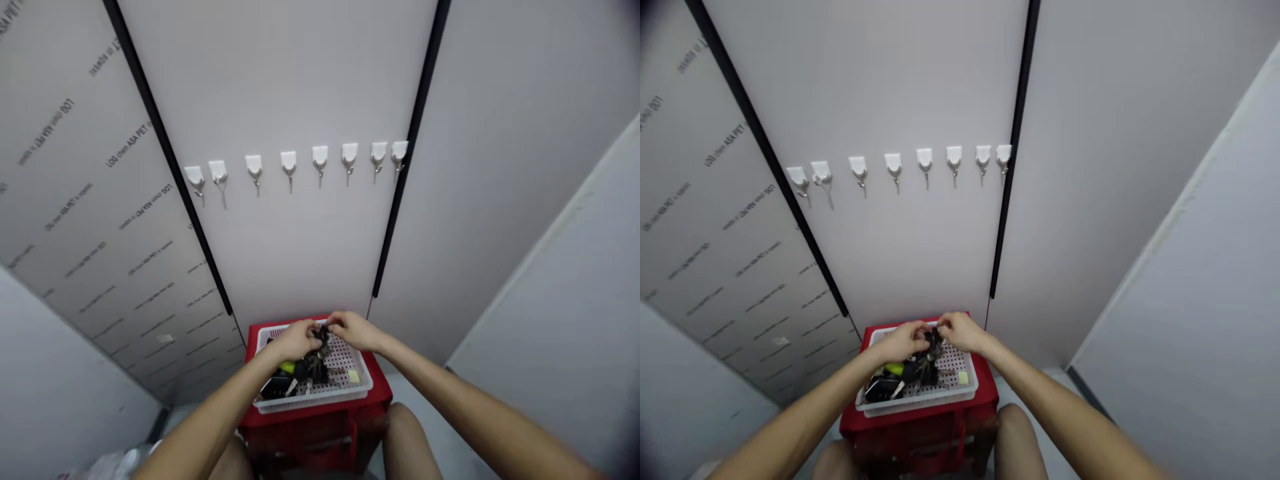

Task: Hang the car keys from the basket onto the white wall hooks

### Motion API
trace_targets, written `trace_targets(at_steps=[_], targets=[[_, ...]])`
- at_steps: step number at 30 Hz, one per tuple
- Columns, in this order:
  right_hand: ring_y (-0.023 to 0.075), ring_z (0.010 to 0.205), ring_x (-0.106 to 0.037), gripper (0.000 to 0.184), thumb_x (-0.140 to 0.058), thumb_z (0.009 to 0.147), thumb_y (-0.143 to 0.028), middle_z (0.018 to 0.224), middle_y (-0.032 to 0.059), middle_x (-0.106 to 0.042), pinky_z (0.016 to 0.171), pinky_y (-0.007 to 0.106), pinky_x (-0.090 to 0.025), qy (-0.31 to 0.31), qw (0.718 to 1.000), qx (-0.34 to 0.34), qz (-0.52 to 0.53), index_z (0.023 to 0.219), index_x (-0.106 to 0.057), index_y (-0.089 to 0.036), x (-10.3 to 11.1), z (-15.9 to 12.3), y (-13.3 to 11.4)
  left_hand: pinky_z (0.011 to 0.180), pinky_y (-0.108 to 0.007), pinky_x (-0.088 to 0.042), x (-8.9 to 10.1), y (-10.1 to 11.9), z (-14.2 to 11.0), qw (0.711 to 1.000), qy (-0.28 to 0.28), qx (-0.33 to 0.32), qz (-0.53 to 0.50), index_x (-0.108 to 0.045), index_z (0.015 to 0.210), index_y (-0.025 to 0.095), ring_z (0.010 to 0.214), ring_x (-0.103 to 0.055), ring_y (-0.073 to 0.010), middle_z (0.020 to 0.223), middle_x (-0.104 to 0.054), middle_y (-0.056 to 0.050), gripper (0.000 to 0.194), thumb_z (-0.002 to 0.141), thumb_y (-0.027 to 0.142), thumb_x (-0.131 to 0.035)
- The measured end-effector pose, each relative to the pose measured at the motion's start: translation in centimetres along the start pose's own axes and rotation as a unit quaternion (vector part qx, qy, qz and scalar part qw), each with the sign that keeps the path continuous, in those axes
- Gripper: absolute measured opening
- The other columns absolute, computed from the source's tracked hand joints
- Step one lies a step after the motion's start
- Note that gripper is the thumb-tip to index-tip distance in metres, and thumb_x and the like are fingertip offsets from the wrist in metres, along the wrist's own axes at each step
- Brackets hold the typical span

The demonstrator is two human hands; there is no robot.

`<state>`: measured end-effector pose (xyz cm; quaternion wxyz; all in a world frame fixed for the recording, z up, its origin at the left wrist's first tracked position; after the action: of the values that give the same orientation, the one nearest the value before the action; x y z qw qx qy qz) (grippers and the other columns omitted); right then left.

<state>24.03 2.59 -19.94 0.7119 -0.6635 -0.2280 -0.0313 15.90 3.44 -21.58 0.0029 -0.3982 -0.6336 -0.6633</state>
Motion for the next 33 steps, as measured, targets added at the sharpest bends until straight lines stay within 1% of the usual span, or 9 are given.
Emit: trace_targets(at_steps=[4,6,9,12,17,24,28,31,33], targets=[[0.0076,0.039,-0.032,0.032,-0.042,0.063,-0.040,0.038,-0.0024,-0.036,0.040,0.022,-0.024,0.058,0.998,0.006,0.006,0.041,-0.040,-0.016,1.1,1.4,-3.3,0.050,-0.019,-0.034,4.6,1.0,-0.8,0.985,0.062,0.008,-0.159,-0.049,0.068,0.013,0.051,-0.045,-0.0077,0.058,-0.051,0.000,0.022,0.060,0.033,-0.048],[0.0068,0.036,-0.033,0.045,-0.024,0.069,-0.051,0.038,-0.0031,-0.034,0.040,0.022,-0.027,0.060,0.997,0.021,0.054,0.042,-0.035,-0.017,1.2,2.4,-6.4,0.044,-0.018,-0.031,6.8,3.4,-1.1,0.958,0.057,-0.002,-0.282,-0.045,0.057,0.014,0.044,-0.043,-0.0062,0.050,-0.048,0.001,0.035,0.065,0.047,-0.035],[0.0043,0.029,-0.025,0.052,-0.008,0.067,-0.059,0.034,-0.0058,-0.026,0.035,0.020,-0.025,-0.005,0.977,0.062,0.203,0.039,-0.023,-0.017,0.2,3.7,-11.4,0.036,-0.017,-0.024,8.9,8.3,-1.7,0.923,0.013,-0.054,-0.380,-0.034,0.044,0.015,0.032,-0.031,-0.0039,0.035,-0.035,0.003,0.051,0.066,0.058,-0.016],[0.0028,0.026,-0.017,0.054,-0.008,0.063,-0.064,0.030,-0.0072,-0.020,0.031,0.017,-0.018,-0.091,0.946,0.076,0.302,0.037,-0.019,-0.017,-1.1,4.0,-14.5,0.033,-0.017,-0.019,9.5,11.4,-2.3,0.923,-0.028,-0.079,-0.375,-0.029,0.039,0.016,0.028,-0.024,-0.0032,0.030,-0.027,0.004,0.056,0.063,0.062,-0.008],[0.0017,0.025,-0.014,0.056,-0.009,0.060,-0.066,0.027,-0.0074,-0.019,0.030,0.016,-0.014,-0.138,0.936,0.055,0.318,0.036,-0.019,-0.016,-2.1,3.6,-15.1,0.032,-0.017,-0.016,9.0,12.0,-2.8,0.921,-0.064,-0.087,-0.375,-0.026,0.036,0.016,0.027,-0.020,-0.0029,0.029,-0.023,0.004,0.058,0.061,0.064,-0.003],[0.0021,0.026,-0.014,0.056,-0.008,0.060,-0.066,0.028,-0.0072,-0.020,0.030,0.016,-0.013,-0.147,0.945,0.020,0.290,0.037,-0.020,-0.016,-3.2,3.5,-13.9,0.032,-0.017,-0.017,8.5,10.4,-3.0,0.923,-0.062,-0.074,-0.373,-0.027,0.035,0.016,0.026,-0.021,-0.0028,0.028,-0.023,0.004,0.058,0.062,0.063,-0.007],[0.0025,0.027,-0.016,0.054,-0.012,0.062,-0.064,0.029,-0.0076,-0.021,0.030,0.016,-0.015,-0.120,0.965,-0.005,0.232,0.038,-0.023,-0.017,-4.9,4.1,-10.8,0.035,-0.018,-0.024,8.7,6.5,-2.9,0.947,0.000,-0.033,-0.319,-0.034,0.041,0.016,0.030,-0.030,-0.0042,0.033,-0.033,0.004,0.056,0.063,0.062,-0.010],[0.0030,0.030,-0.024,0.047,-0.029,0.063,-0.057,0.033,-0.0066,-0.029,0.033,0.017,-0.019,-0.065,0.994,-0.022,0.089,0.042,-0.034,-0.015,-6.3,4.1,-6.5,0.044,-0.019,-0.031,9.7,1.5,-3.4,0.984,0.100,-0.005,-0.145,-0.045,0.050,0.014,0.042,-0.041,-0.0070,0.044,-0.046,0.002,0.042,0.062,0.053,-0.034],[0.0035,0.035,-0.029,0.036,-0.042,0.061,-0.047,0.037,-0.0056,-0.035,0.036,0.017,-0.021,-0.041,0.998,-0.020,-0.046,0.046,-0.041,-0.014,-7.3,3.9,-3.8,0.049,-0.020,-0.031,10.5,-1.7,-4.3,0.984,0.172,0.022,0.031,-0.051,0.054,0.014,0.049,-0.043,-0.0090,0.049,-0.050,0.001,0.027,0.057,0.040,-0.048]])
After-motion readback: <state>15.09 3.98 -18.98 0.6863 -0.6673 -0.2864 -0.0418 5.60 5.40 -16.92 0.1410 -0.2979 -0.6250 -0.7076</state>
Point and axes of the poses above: each hand's wrist, its own z-axis towards the middle knuckle, its own x-axis out of the back of the hand, y = z × x, the point moved 9 cm from there along z, towards the middle knuckle
